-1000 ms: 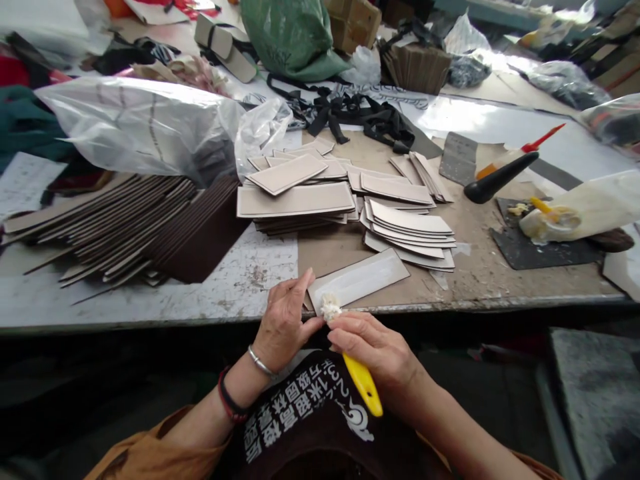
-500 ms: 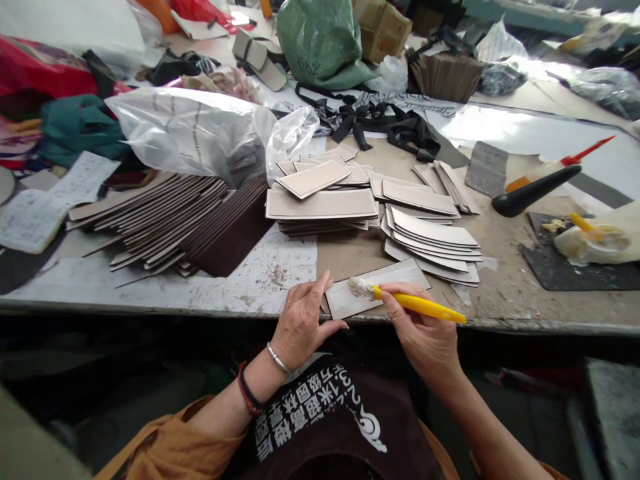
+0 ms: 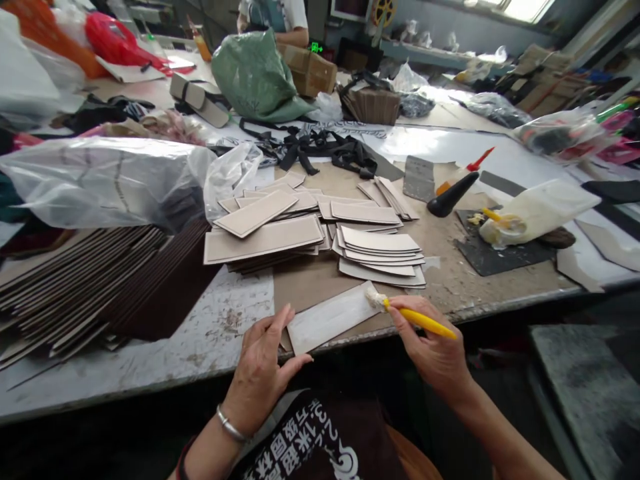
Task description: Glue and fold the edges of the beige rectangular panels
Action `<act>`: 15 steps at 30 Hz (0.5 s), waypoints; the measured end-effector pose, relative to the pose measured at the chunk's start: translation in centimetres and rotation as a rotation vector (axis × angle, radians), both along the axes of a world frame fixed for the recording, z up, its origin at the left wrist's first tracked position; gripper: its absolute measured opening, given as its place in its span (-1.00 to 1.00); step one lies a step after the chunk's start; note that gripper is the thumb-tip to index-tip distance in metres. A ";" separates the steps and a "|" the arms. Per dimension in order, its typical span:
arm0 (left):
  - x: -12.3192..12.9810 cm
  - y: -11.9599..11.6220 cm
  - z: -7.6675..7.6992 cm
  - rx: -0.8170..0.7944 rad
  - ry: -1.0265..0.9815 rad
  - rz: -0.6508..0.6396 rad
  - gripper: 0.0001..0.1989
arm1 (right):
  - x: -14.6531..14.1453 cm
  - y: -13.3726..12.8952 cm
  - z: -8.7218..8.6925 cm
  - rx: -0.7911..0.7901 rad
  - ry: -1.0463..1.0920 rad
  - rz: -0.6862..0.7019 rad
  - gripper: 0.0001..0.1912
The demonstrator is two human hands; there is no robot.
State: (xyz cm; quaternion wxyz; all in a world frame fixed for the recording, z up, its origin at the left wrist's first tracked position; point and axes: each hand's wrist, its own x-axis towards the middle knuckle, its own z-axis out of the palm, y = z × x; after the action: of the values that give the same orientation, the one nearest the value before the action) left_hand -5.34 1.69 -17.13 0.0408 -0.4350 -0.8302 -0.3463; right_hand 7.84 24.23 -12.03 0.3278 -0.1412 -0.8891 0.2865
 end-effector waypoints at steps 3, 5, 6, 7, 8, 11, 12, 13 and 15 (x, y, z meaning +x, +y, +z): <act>-0.4 0.2 0.1 -0.021 0.002 -0.018 -0.33 | 0.1 -1.2 0.4 -0.081 -0.004 0.029 -0.92; -0.8 0.4 0.0 -0.032 0.016 -0.033 -0.34 | 0.1 -1.1 1.0 -0.134 -0.010 0.043 -0.93; -1.0 0.5 -0.1 -0.035 0.030 -0.044 -0.34 | 0.0 -0.7 1.6 -0.140 -0.008 0.037 -0.93; -1.1 0.6 -0.2 -0.037 0.047 -0.051 -0.34 | -0.1 0.1 2.3 -0.130 -0.003 0.018 -0.93; -1.3 0.7 -0.4 -0.041 0.062 -0.052 -0.35 | -0.2 1.1 3.1 -0.106 0.005 -0.013 -0.91; -1.5 1.1 -1.0 -0.051 0.112 -0.044 -0.36 | -1.0 5.6 5.5 0.024 0.023 -0.119 -0.85; -1.5 1.2 -1.3 -0.055 0.122 -0.030 -0.37 | -1.5 7.5 6.0 0.066 0.003 -0.151 -0.82; -1.6 1.2 -1.5 -0.061 0.127 -0.020 -0.37 | -2.1 9.4 6.2 0.095 -0.044 -0.185 -0.80; -1.7 1.3 -1.8 -0.072 0.128 -0.004 -0.38 | -3.8 13.2 6.1 0.114 -0.228 -0.285 -0.77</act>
State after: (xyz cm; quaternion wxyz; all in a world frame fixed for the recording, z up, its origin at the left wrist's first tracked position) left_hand -7.09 2.97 -18.96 0.0774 -0.4589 -0.8370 -0.2877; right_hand 4.01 37.44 -5.96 0.2696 -0.2784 -0.9063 0.1687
